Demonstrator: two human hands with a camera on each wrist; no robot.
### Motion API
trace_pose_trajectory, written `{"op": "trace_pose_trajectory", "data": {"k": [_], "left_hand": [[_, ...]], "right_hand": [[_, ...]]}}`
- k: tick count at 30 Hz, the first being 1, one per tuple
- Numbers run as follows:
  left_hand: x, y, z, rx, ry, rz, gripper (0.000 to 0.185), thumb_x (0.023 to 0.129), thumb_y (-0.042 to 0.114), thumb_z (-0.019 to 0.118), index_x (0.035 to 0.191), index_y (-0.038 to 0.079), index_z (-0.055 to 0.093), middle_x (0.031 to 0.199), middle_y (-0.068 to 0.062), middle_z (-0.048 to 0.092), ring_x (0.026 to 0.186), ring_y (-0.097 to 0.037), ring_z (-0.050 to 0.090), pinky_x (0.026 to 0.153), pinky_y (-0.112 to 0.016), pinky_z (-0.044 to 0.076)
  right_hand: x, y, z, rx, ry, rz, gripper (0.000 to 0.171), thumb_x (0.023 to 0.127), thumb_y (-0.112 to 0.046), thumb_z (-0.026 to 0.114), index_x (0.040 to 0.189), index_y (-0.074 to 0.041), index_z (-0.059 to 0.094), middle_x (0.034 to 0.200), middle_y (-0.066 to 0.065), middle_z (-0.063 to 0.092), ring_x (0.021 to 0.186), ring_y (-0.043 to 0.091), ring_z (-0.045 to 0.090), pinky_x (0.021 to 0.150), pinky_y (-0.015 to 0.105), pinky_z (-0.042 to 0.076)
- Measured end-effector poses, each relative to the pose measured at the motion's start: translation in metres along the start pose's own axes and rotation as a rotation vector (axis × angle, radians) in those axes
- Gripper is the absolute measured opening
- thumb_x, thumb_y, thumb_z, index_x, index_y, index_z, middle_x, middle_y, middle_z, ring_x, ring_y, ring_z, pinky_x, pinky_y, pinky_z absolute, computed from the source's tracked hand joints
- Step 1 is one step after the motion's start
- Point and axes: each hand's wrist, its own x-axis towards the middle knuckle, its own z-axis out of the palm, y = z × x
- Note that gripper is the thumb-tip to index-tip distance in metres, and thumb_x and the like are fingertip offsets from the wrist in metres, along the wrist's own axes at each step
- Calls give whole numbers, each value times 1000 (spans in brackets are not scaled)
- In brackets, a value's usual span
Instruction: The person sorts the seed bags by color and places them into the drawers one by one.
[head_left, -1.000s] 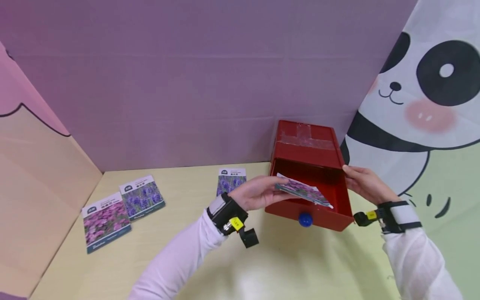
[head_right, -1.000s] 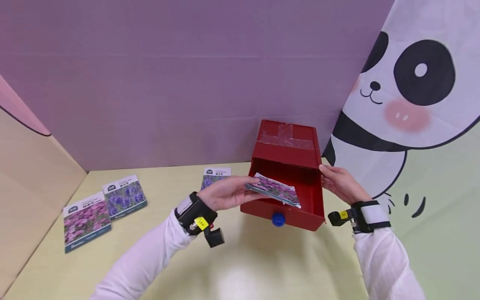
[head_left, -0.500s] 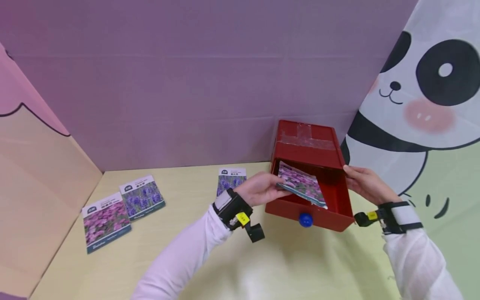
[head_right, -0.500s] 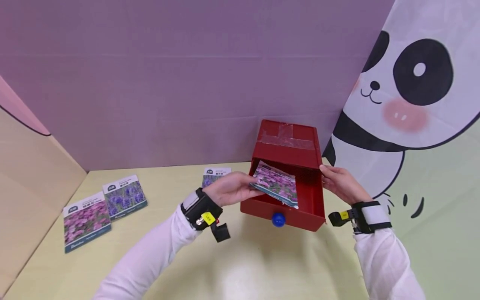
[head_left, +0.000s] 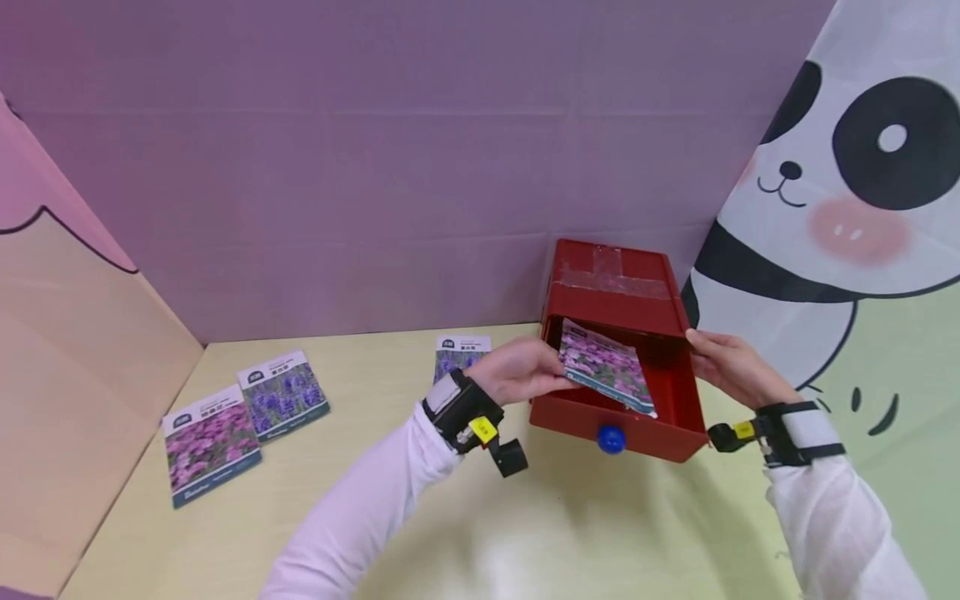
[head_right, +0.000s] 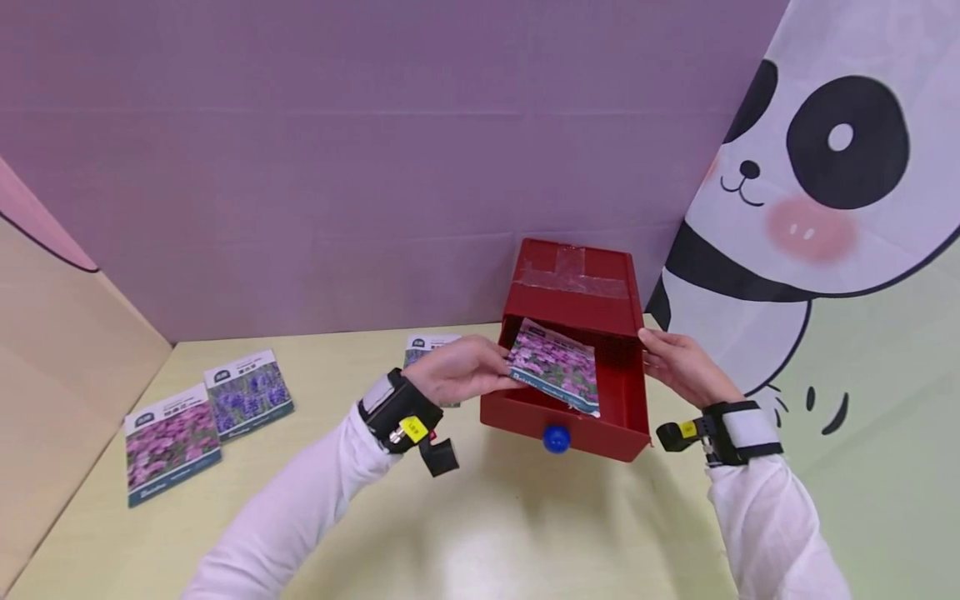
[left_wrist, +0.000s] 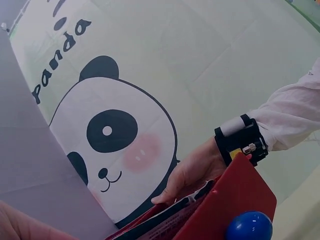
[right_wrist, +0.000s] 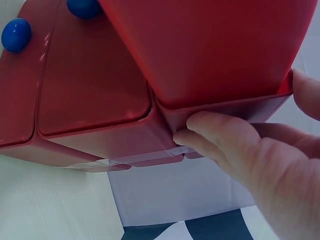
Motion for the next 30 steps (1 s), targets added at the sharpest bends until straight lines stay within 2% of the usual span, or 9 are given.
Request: {"op": "trace_pose_trajectory", "data": {"k": [3,6,12,14,17,19,21,26,30], "left_hand": [[5,-3,0,20,99,20,39,89,-17,30,128,-18,33,134,-25,37,124,-31,38,104,-39,31],[9,-5,1,35,123,18,36,91,-14,33,127,-18,36,132,-24,39,123,-30,39,104,-38,33],[8,-3,3,105,-33,-20,42,100,12,30,137,-6,24,140,-24,29,125,-30,34,108,-39,26],[7,-2,3,124,-60,-28,45,100,19,29,138,-5,21,135,-23,33,118,-28,39,109,-40,25],[5,0,5,139,-59,-32,38,100,24,31,126,-4,32,113,-16,47,100,-20,46,108,-37,26],[5,0,5,151,-63,-29,30,99,26,32,114,0,39,100,-9,48,91,-18,47,107,-36,26],[4,1,6,158,-55,-17,24,99,27,32,107,6,39,96,-7,46,89,-17,45,104,-36,26],[0,1,8,158,2,10,30,98,27,36,120,8,29,107,-9,34,101,-21,33,103,-36,20],[-1,4,10,153,23,31,26,96,25,39,110,6,30,98,-6,32,96,-20,29,95,-32,22]], "right_hand": [[1,1,1,10,-8,-5,21,96,-25,45,105,-17,62,100,-4,66,90,11,63,77,22,52],[1,2,1,26,-27,-16,23,96,-22,43,101,-20,65,100,-4,66,90,10,63,78,23,52],[1,2,0,32,-39,-31,23,96,-22,43,102,-19,65,100,-3,65,90,11,63,78,22,52],[1,2,0,20,-34,-30,22,96,-22,43,102,-19,64,101,-3,65,90,11,63,78,22,52],[1,3,1,14,-32,-24,23,96,-22,43,102,-19,65,101,-3,65,90,11,62,78,22,52],[1,3,1,8,-35,-27,24,97,-22,42,102,-19,65,101,-3,65,90,11,63,78,22,52],[0,3,1,11,-39,-31,25,97,-22,41,102,-20,66,100,-3,65,90,11,63,78,22,52],[0,2,2,19,-35,-26,25,97,-22,42,100,-21,67,99,-4,66,89,10,63,78,22,52],[-1,1,2,26,-32,-22,25,97,-22,42,99,-21,67,98,-4,66,88,10,63,77,22,52]]}}
